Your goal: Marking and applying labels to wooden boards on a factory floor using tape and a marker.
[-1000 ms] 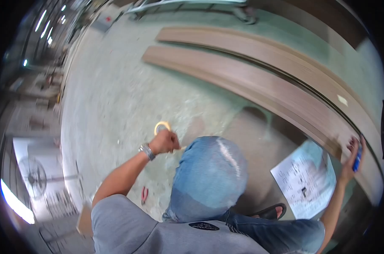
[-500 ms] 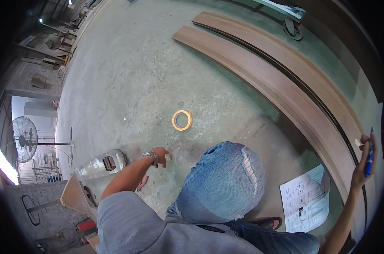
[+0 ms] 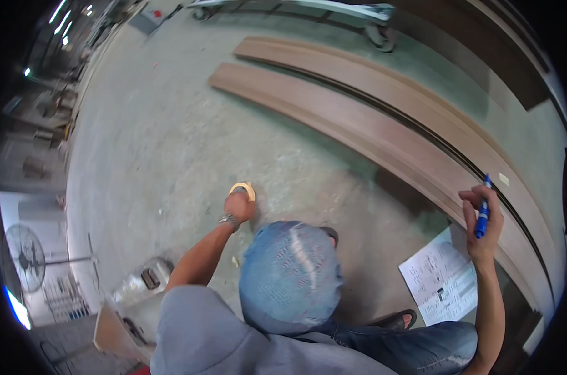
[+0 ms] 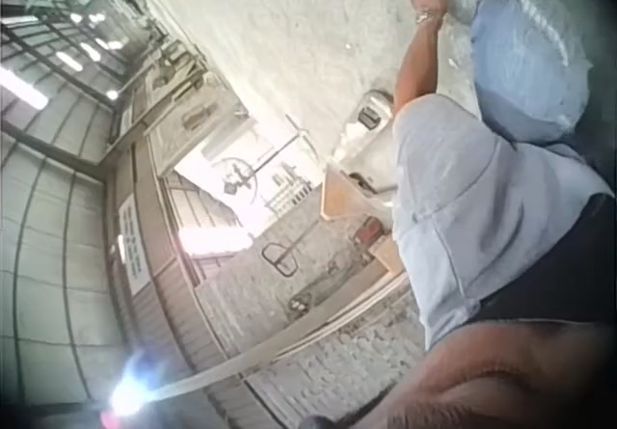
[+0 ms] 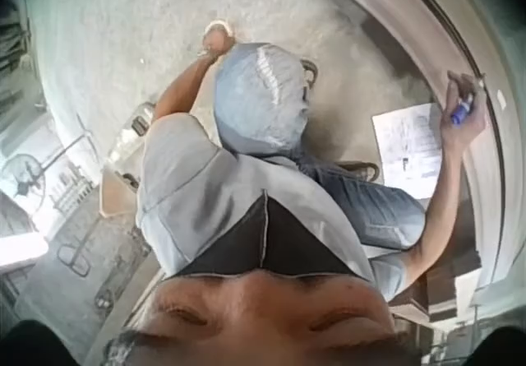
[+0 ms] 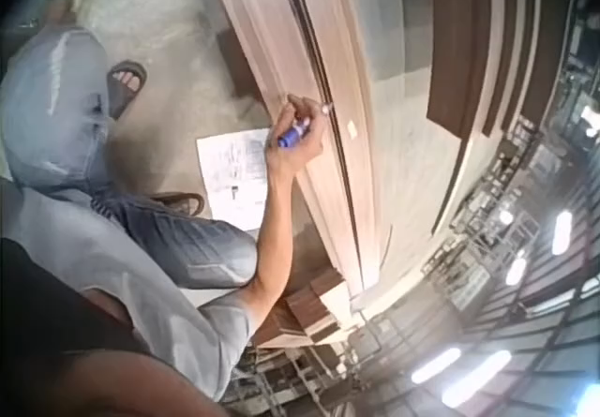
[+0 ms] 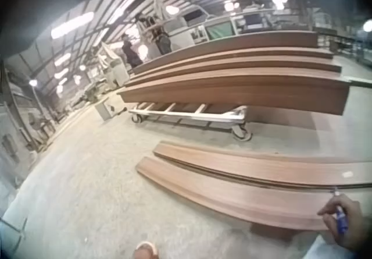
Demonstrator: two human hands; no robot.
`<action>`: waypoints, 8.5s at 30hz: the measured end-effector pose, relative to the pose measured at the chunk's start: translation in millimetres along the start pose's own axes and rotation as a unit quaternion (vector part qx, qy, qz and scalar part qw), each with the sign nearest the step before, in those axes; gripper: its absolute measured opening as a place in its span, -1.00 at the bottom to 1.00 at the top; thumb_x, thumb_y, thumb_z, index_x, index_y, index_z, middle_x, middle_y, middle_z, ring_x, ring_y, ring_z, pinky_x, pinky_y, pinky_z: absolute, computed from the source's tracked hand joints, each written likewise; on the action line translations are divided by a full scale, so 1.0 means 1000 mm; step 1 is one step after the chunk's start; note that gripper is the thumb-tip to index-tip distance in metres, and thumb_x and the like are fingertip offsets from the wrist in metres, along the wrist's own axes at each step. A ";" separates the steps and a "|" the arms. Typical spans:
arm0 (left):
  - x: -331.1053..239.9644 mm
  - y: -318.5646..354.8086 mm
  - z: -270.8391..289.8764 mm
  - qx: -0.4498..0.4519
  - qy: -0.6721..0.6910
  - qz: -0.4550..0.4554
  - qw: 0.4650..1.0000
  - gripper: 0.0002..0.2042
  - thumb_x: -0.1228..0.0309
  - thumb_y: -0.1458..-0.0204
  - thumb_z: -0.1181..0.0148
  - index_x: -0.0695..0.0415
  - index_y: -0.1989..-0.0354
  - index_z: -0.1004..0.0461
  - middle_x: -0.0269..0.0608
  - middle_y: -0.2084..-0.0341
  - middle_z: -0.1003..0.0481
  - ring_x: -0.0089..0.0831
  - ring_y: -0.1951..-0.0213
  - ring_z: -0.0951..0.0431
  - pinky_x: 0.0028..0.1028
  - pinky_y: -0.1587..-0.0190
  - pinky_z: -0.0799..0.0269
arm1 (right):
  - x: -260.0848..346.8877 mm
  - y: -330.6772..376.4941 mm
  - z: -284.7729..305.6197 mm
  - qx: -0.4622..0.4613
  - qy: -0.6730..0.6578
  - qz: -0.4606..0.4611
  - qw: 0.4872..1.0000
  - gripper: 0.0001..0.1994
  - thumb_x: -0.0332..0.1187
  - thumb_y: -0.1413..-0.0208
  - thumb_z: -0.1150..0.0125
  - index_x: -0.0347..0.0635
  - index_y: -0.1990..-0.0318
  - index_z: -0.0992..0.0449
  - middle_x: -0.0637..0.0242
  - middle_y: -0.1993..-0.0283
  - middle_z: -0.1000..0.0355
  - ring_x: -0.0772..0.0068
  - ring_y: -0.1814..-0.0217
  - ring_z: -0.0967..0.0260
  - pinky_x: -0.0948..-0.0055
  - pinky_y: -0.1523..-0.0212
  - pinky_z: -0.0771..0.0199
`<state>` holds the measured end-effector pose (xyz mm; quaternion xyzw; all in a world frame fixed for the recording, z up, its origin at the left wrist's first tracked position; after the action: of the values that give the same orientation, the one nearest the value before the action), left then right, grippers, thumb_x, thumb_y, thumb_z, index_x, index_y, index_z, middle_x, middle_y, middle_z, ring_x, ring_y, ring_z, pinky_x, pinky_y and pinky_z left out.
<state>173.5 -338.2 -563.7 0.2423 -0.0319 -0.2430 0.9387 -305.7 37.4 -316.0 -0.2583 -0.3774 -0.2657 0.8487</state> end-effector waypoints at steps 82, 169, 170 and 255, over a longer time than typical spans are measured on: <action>-0.114 -0.016 0.036 -0.205 0.238 -0.101 0.944 -0.52 0.46 -0.17 -0.16 0.20 -0.29 -0.32 -0.14 0.65 -0.47 -0.31 0.59 -0.45 -0.27 0.44 -0.36 | -0.169 0.038 0.079 -0.171 -0.051 -0.239 0.955 -0.59 -0.44 0.17 -0.52 -0.16 0.18 -0.41 0.42 0.51 -0.30 0.52 0.48 -0.24 0.46 0.39 -0.32; -0.153 -0.038 0.050 -0.137 -0.055 -0.089 0.985 -0.49 0.13 0.06 -0.35 0.21 -0.01 -0.53 0.19 0.31 -0.61 0.14 0.23 -0.62 -0.05 0.16 -0.51 | -0.150 0.069 0.148 -0.225 0.449 -0.241 0.831 -0.28 0.21 0.25 -0.50 -0.14 0.07 -0.40 0.17 0.35 -0.45 0.08 0.23 -0.38 0.14 0.15 -0.19; -0.167 -0.050 0.057 -0.101 -0.043 -0.103 0.989 -0.51 0.15 0.04 -0.34 0.21 -0.01 -0.53 0.20 0.30 -0.61 0.13 0.23 -0.62 -0.06 0.15 -0.51 | -0.153 0.081 0.161 -0.238 0.453 -0.259 0.819 -0.29 0.15 0.25 -0.53 -0.14 0.05 -0.40 0.16 0.37 -0.46 0.04 0.22 -0.38 0.11 0.16 -0.20; -0.602 0.066 0.070 -0.094 -0.105 -0.665 0.734 -0.21 -0.12 -0.10 -0.15 0.03 -0.43 -0.11 0.00 -0.38 -0.10 0.06 -0.28 -0.20 -0.01 -0.27 -0.14 | -0.177 0.073 0.081 -0.327 -0.153 -0.228 0.904 -0.87 -0.45 -0.06 -0.39 -0.32 0.29 -0.58 0.49 0.60 -0.46 0.76 0.60 -0.31 0.64 0.61 -0.25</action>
<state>-339.7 -33.9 -436.2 0.0856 0.0618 -0.8306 0.5468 -401.1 188.0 -423.9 -0.4654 -0.4431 -0.5181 0.5645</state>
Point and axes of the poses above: each hand's wrist, its own y-axis away from the middle knuckle, its own z-axis out of the back of the hand, x = y × z, the point moved 10 cm from there along -y, towards the middle knuckle
